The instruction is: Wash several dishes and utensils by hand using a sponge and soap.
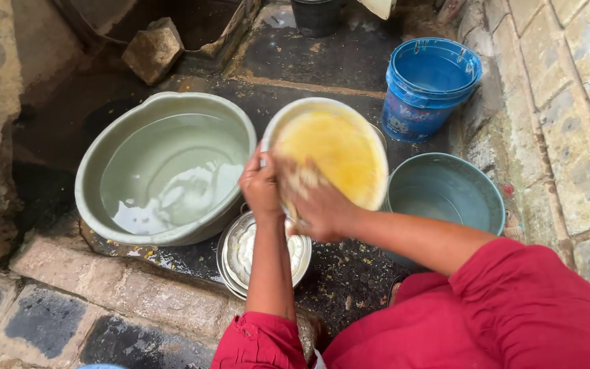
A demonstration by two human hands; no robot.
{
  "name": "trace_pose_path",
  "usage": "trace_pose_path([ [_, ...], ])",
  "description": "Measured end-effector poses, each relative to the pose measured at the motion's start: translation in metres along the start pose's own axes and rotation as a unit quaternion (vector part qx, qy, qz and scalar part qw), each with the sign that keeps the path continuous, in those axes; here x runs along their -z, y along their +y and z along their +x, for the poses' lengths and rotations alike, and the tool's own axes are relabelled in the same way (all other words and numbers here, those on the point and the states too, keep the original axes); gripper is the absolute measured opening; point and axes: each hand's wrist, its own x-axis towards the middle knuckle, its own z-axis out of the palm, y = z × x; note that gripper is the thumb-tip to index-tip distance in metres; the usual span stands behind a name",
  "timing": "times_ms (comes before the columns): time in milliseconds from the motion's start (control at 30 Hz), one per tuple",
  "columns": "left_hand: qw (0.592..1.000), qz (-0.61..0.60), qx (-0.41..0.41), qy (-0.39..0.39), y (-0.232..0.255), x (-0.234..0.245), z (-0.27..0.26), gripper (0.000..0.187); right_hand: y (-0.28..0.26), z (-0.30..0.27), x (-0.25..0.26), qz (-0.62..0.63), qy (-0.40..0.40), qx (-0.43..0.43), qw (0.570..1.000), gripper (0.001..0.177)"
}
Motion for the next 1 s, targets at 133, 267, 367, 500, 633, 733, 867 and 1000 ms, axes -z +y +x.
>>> trace_pose_path([
  [133,0.996,0.021,-0.032,0.086,-0.007,0.039,0.022,0.044,0.049,-0.025,-0.030,0.042,-0.106,0.119,0.986,0.113],
  [267,0.995,0.038,-0.061,0.071,0.011,0.029,0.011,0.032,0.108,-0.014,-0.043,0.096,-0.234,-0.258,0.933,0.110],
  [367,0.999,0.016,-0.042,0.016,0.001,0.011,0.005,0.032,0.094,0.000,-0.041,0.013,-0.080,-0.191,0.978,0.108],
  [500,0.999,0.002,0.006,-0.038,-0.017,0.009,-0.001,0.035,0.077,0.009,-0.037,-0.012,-0.053,-0.019,0.998,0.109],
  [633,1.000,0.000,-0.008,-0.010,-0.014,0.030,0.005,0.039,0.113,-0.009,-0.033,-0.068,-0.062,-0.065,0.994,0.107],
  [733,0.997,-0.030,-0.057,0.040,0.014,0.024,0.006,0.037,0.085,-0.014,-0.035,-0.031,-0.158,-0.215,0.963,0.111],
  [867,0.990,-0.080,-0.078,0.081,0.007,0.020,0.006,0.037,0.045,-0.023,-0.068,0.057,-0.203,-0.120,0.970,0.121],
  [1000,0.992,-0.076,-0.064,0.072,-0.018,0.023,0.007,0.037,0.066,0.008,-0.043,0.101,-0.139,-0.160,0.972,0.110],
])
